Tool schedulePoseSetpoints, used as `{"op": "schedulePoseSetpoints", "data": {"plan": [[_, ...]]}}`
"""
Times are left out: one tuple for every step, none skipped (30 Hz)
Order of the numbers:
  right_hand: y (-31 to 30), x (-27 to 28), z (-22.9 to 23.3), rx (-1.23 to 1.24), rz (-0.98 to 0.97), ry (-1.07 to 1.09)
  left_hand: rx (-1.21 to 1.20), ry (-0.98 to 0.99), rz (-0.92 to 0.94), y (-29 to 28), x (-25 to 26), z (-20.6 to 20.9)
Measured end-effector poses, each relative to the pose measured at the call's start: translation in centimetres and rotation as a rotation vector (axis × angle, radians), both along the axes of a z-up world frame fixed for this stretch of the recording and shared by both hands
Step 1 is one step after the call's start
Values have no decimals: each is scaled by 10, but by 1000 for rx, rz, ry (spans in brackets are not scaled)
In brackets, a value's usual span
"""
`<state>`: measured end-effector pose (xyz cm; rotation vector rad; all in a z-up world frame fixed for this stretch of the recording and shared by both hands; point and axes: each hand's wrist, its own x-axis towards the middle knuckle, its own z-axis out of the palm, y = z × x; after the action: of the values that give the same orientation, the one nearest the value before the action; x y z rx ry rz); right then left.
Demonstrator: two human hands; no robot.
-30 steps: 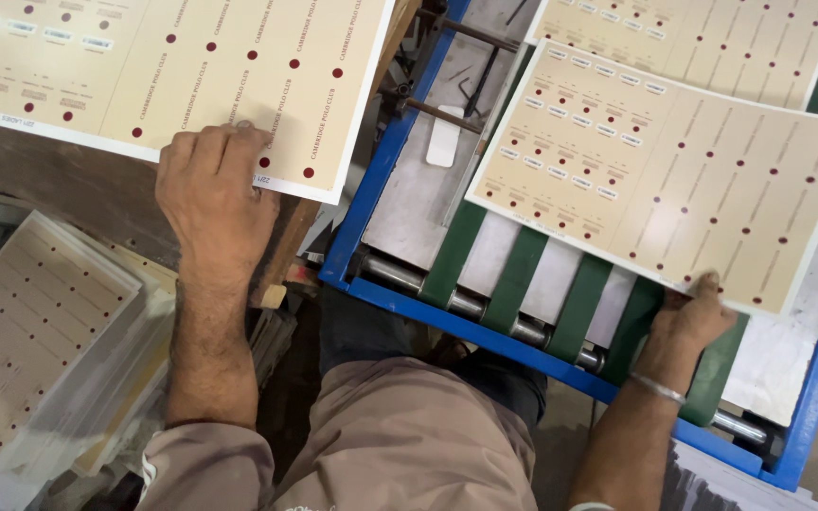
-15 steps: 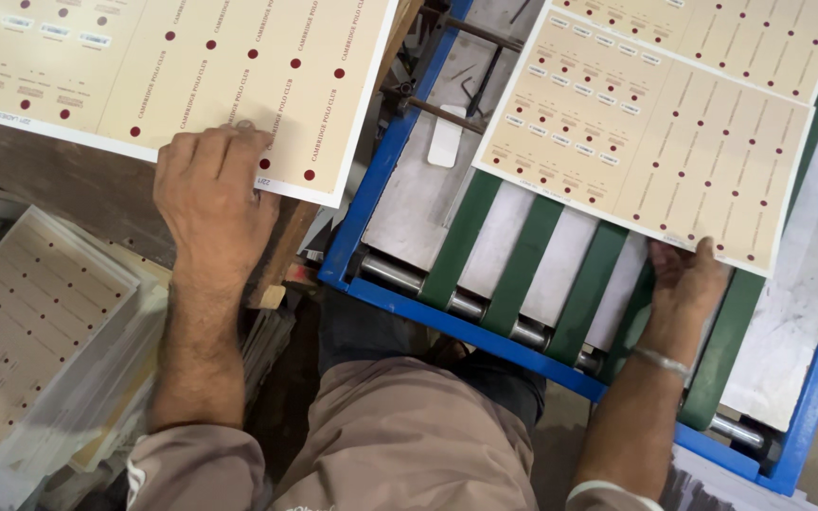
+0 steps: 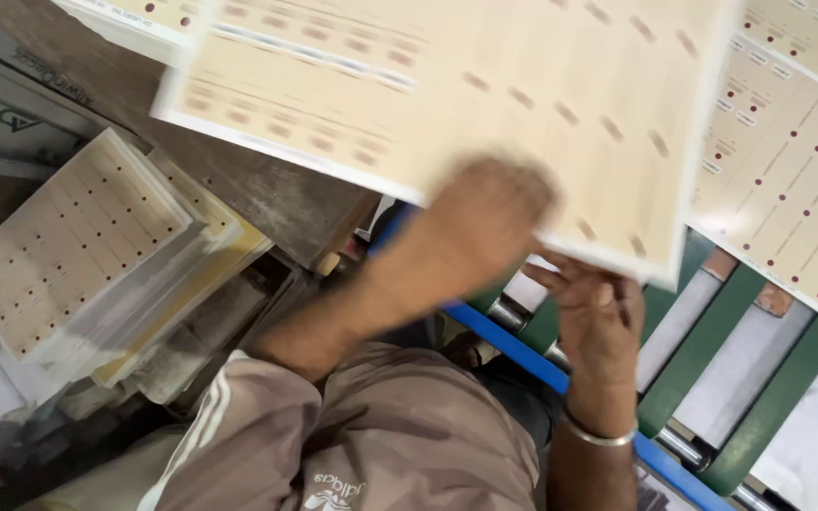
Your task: The person repeatedly picks up sheets of paper printed with red dots and text from a stack on the left and places them onto a conveyor belt on the right. The sheets move along the belt, and the person continues to feed them one by one in a repetitive cycle.
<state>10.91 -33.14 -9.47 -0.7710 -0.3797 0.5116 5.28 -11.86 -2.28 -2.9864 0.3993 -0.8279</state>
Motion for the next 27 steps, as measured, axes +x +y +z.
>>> {"op": "schedulePoseSetpoints", "data": {"plan": [[10, -6, 7, 22, -58, 108, 98, -24, -47, -19, -2, 3], [15, -8, 11, 45, -123, 215, 12, 22, -88, -25, -7, 6], [14, -2, 10, 2, -195, 189, -73, 68, -130, -30, -11, 10], [11, 6, 5, -41, -271, 167, -158, 117, -175, -33, -12, 13], [3, 17, -4, -85, -346, 147, -164, 104, -130, -25, -14, 14], [-10, 29, -17, -87, -436, 222, -171, 98, -90, -8, -18, 15], [-30, 44, -31, -88, -527, 297, -177, 93, -51, 11, -23, 17], [-51, 57, -47, -195, -615, 209, -115, 131, 30, 32, -27, 19], [-71, 66, -65, -306, -701, 124, -52, 168, 111, 53, -31, 22], [-92, 74, -84, -277, -759, 152, -67, 104, 171, 70, -35, 24], [-113, 80, -103, -247, -817, 178, -82, 40, 230, 87, -37, 26], [-136, 87, -120, -219, -875, 200, -13, 26, 314, 103, -36, 27], [-159, 94, -137, -298, -967, 279, 57, 11, 398, 115, -35, 27], [-179, 100, -153, -377, -1052, 359, 27, -5, 372, 122, -39, 25], [-196, 100, -170, -456, -1135, 441, -3, -20, 346, 127, -44, 24], [-208, 98, -186, -466, -1137, 433, -32, -37, 324, 130, -46, 21], [-218, 94, -199, -476, -1140, 425, -42, -66, 318, 131, -47, 18], [-229, 88, -206, -496, -1136, 418, -57, -86, 320, 130, -51, 14], [-238, 78, -210, -497, -1128, 410, -71, -107, 321, 129, -53, 9], [-241, 70, -214, -495, -1112, 401, -71, -123, 333, 128, -54, 6], [-241, 64, -215, -493, -1097, 393, -70, -138, 344, 126, -55, 2], [-239, 58, -214, -471, -1078, 364, -66, -156, 348, 126, -54, 2], [-237, 53, -212, -448, -1060, 335, -71, -157, 347, 128, -54, 2], [-237, 49, -210, -426, -1045, 305, -76, -158, 342, 128, -53, 2], [-235, 51, -209, -406, -1056, 330, -82, -159, 337, 128, -52, 2], [-231, 56, -208, -387, -1068, 355, -88, -155, 335, 127, -52, 2], [-229, 58, -205, -367, -1081, 381, -95, -150, 333, 127, -55, 3]]}}
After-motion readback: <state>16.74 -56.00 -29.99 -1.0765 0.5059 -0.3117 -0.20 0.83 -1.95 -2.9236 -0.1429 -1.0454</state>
